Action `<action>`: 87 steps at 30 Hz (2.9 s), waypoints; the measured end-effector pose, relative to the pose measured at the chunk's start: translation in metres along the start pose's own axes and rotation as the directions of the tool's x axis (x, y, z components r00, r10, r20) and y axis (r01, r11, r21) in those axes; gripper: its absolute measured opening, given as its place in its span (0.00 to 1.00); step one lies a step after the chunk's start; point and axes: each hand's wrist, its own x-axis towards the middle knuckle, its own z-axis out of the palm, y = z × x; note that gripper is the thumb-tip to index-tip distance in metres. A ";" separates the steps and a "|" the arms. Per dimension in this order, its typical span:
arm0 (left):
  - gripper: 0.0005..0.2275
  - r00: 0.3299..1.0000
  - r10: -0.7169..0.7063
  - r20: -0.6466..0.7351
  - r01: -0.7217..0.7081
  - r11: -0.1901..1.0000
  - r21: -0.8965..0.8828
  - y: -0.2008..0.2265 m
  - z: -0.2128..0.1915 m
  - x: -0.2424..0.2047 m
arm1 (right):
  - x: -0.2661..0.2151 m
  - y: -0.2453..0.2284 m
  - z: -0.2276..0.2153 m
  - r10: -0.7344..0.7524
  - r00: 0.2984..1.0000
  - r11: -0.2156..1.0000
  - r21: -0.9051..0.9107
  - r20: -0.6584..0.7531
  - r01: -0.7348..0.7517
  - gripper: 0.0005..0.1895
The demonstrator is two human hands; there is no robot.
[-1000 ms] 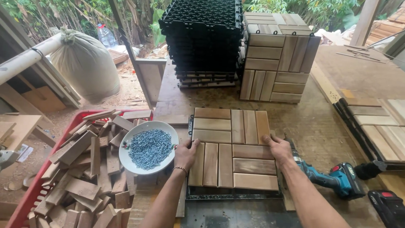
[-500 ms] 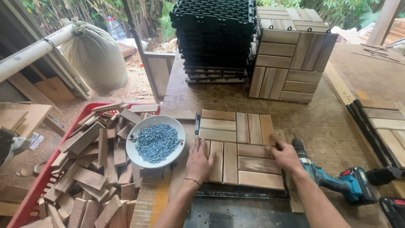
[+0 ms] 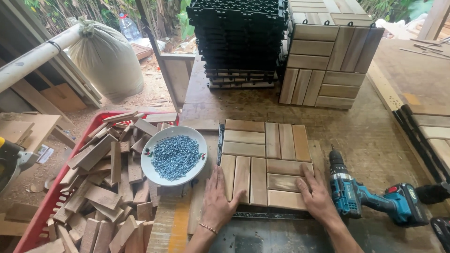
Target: The person uses a cordless drill to drive screws through a black plastic grid into small wooden blocks arranged in a herringbone pattern. After securing the blocks, the person flips the grid to reveal the finished wooden panel and stacks it with other completed panels.
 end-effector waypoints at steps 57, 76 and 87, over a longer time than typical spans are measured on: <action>0.40 0.765 -0.379 0.520 0.614 0.188 -0.766 0.047 -0.089 -0.032 | -0.057 0.029 -0.011 0.161 0.980 0.334 0.941 -0.118 0.059 0.45; 0.41 0.897 0.218 0.384 0.311 0.306 -0.900 0.139 -0.016 0.090 | -0.048 0.145 -0.107 -0.112 0.890 0.311 0.835 -0.441 0.453 0.35; 0.34 0.895 0.101 0.435 0.363 0.400 -0.841 0.315 0.037 0.103 | -0.067 0.146 -0.194 0.521 0.596 0.213 0.770 -0.611 0.602 0.30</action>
